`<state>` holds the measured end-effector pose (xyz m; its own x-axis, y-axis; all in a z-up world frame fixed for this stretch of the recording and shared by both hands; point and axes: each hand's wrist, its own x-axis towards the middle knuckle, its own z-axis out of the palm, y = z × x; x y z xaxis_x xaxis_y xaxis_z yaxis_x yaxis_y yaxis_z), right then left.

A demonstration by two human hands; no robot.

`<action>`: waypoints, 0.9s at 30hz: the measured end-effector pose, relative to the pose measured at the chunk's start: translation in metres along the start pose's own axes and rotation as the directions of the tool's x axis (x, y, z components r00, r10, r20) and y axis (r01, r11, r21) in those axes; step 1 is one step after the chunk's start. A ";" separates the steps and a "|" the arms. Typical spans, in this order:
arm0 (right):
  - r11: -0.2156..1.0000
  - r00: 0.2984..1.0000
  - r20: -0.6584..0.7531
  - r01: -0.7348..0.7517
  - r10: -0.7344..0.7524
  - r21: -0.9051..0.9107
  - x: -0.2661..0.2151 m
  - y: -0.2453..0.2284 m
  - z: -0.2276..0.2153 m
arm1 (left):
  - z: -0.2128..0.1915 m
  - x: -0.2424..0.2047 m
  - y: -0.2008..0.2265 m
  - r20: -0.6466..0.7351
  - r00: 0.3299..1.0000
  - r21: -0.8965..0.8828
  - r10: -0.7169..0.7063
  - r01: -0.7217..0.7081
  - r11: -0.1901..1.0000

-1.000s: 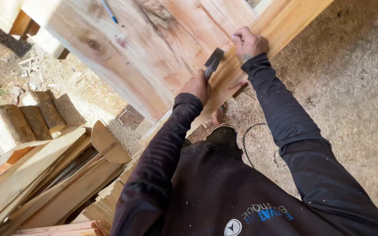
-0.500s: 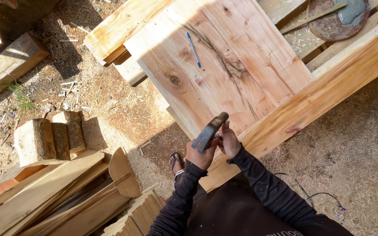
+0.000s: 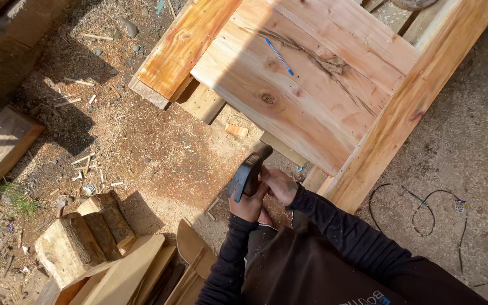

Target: The person applies a gray compound into the gaps of a wooden door frame using a putty knife, then places a wooden plank over the frame and secures it by hammering nails along the edges. The person also uses a table saw to cut a piece of wood to size.

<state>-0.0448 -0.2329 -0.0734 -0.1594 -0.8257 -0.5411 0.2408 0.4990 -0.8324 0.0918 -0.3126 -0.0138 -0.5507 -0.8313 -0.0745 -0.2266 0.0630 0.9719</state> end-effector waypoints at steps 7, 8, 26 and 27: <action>0.954 0.939 -0.281 0.252 -0.199 0.165 0.044 -0.038 -0.019 | -0.013 0.103 0.015 0.124 0.992 -0.038 0.027 -0.023 0.999; 0.927 0.901 -0.327 0.345 -0.284 0.147 0.051 -0.046 -0.026 | -0.013 0.124 0.022 0.142 0.989 0.011 0.052 -0.054 0.998; 0.827 0.451 -0.701 0.192 -0.553 -0.529 0.292 -0.253 -0.150 | 0.038 0.500 0.100 0.553 0.831 0.425 0.055 -0.339 0.840; 0.865 0.465 -0.736 0.164 -0.492 -0.474 0.303 -0.246 -0.149 | 0.040 0.509 0.096 0.562 0.823 0.411 0.084 -0.365 0.835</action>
<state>-0.2946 -0.5672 -0.0505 -0.8974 -0.4357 0.0696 -0.2715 0.4209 -0.8655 -0.2420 -0.7073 0.0332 -0.9235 -0.3689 -0.1053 -0.3183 0.5835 0.7472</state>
